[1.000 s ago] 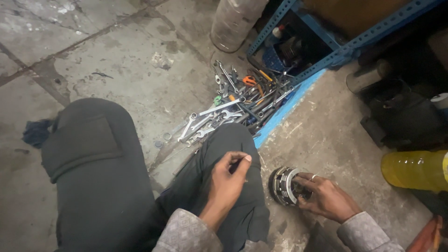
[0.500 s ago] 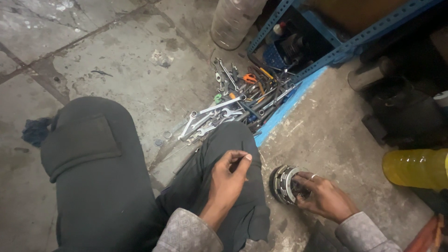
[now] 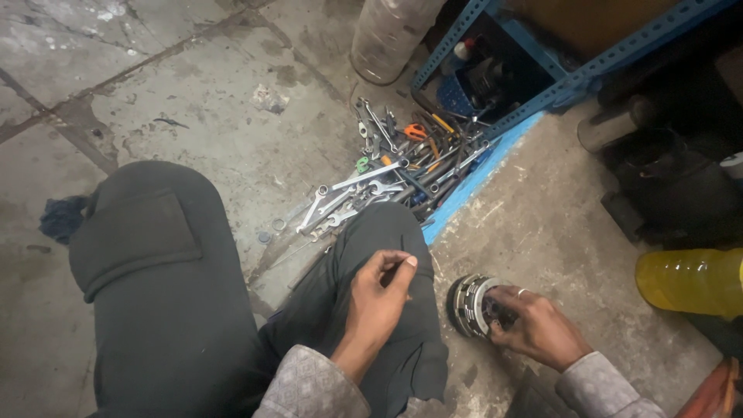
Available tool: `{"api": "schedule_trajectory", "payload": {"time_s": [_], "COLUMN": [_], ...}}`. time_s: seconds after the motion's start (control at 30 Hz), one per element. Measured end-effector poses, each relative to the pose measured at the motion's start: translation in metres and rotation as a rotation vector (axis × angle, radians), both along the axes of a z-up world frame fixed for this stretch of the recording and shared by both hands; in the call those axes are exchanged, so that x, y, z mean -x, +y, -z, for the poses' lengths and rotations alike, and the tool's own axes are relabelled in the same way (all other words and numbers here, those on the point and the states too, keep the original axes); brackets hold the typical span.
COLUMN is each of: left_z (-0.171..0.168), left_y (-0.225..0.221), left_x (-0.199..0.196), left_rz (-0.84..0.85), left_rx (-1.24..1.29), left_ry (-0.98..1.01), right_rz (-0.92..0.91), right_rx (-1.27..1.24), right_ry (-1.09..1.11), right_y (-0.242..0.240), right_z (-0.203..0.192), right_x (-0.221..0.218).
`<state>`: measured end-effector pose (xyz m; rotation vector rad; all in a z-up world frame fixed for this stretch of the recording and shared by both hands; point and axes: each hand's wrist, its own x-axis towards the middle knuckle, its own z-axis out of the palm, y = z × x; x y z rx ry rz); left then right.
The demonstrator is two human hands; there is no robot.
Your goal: The person assembles a motorcycle clutch by hand, placing friction plates and steel plates alternately into the clutch basket, then installing the pressure plate and cover. The person handles the components one at a time and aligns them carefully.
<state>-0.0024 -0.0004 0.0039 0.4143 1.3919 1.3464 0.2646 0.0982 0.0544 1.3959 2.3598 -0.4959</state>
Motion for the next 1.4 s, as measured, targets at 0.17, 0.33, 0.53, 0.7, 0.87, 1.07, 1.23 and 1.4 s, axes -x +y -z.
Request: {"api": "schedule_trajectory", "payload": {"time_s": [0.17, 0.33, 0.53, 0.7, 0.87, 1.07, 1.23, 1.4], "left_z": [0.008, 0.005, 0.064, 0.09, 0.096, 0.089, 0.085, 0.092], "left_y": [-0.003, 0.005, 0.068, 0.07, 0.073, 0.071, 0.071, 0.074], "left_x": [-0.012, -0.058, -0.145, -0.153, -0.156, -0.155, -0.148, -0.15], "left_rz": [0.012, 0.239, 0.478, 0.576, 0.557, 0.481, 0.52, 0.542], "left_rx": [-0.119, -0.448, 0.115, 0.115, 0.201, 0.254, 0.237, 0.207], "left_ry": [0.077, 0.336, 0.157, 0.233, 0.282, 0.292, 0.257, 0.244], "right_rz": [-0.057, -0.067, -0.145, -0.121, -0.082, -0.021, 0.009, -0.204], "right_rx": [-0.03, -0.006, -0.048, -0.038, -0.012, -0.034, 0.034, -0.013], "right_ry": [0.092, 0.105, 0.2, 0.262, 0.288, 0.263, 0.174, 0.3], "right_y": [-0.002, -0.001, 0.002, 0.003, -0.002, -0.005, -0.003, 0.008], "right_z": [0.004, 0.004, 0.006, 0.005, 0.005, 0.002, -0.001, 0.028], "right_x": [-0.006, -0.01, -0.011, -0.014, -0.012, -0.007, -0.003, -0.035]}}
